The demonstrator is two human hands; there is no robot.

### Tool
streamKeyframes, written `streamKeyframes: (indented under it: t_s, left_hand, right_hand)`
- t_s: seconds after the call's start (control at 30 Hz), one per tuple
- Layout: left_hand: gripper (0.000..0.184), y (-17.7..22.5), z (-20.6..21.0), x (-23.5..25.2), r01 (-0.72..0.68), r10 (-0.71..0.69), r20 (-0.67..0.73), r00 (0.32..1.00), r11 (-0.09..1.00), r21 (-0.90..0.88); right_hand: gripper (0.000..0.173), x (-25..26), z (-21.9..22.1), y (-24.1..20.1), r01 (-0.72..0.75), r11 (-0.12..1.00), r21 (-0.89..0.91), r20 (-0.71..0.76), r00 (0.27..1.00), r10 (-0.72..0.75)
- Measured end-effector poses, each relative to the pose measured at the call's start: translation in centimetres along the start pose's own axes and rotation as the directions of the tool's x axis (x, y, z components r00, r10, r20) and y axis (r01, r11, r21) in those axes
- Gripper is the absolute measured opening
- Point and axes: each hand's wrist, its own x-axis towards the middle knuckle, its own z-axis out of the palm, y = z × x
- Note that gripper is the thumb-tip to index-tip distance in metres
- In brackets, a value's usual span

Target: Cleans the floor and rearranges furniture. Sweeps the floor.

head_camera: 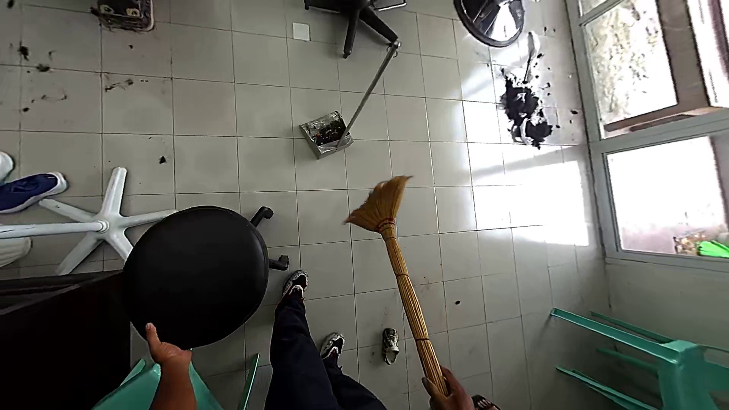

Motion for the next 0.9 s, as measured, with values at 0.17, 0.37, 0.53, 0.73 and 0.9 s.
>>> streamKeyframes:
  t_s: [0.17,0.37,0.53,0.73,0.9]
  left_hand:
    - [0.068,1.2,-6.7,0.2,0.205,0.122,-0.353,0.928,0.624,0.754]
    - [0.066,1.9,-8.5,-3.9,-0.473,0.37,0.411,0.833,0.093,0.876]
    - [0.056,-1.1,-3.9,-10.1,-0.721,0.225,0.691,0.687,0.1,0.685]
    - [0.037,-2.5,-8.8,-14.0,-0.722,0.045,0.733,0.679,0.224,0.654]
    - [0.033,-0.3,-12.3,-14.5,-0.692,-0.22,0.704,0.675,0.139,0.708]
  right_hand:
    - [0.047,3.2,3.3,-10.6,0.347,0.936,-0.055,0.234,0.916,-0.326]
    - [0.045,4.5,16.2,-30.1,0.556,0.818,-0.146,0.633,0.688,-0.354]
    - [0.041,6.6,23.8,-38.0,0.591,0.768,-0.247,0.629,0.701,-0.337]
    - [0.04,13.6,12.8,-31.8,0.184,0.885,-0.429,0.341,0.94,-0.03]
    - [0.039,17.6,0.4,-23.9,-0.077,0.9,-0.429,-0.006,0.997,0.082]
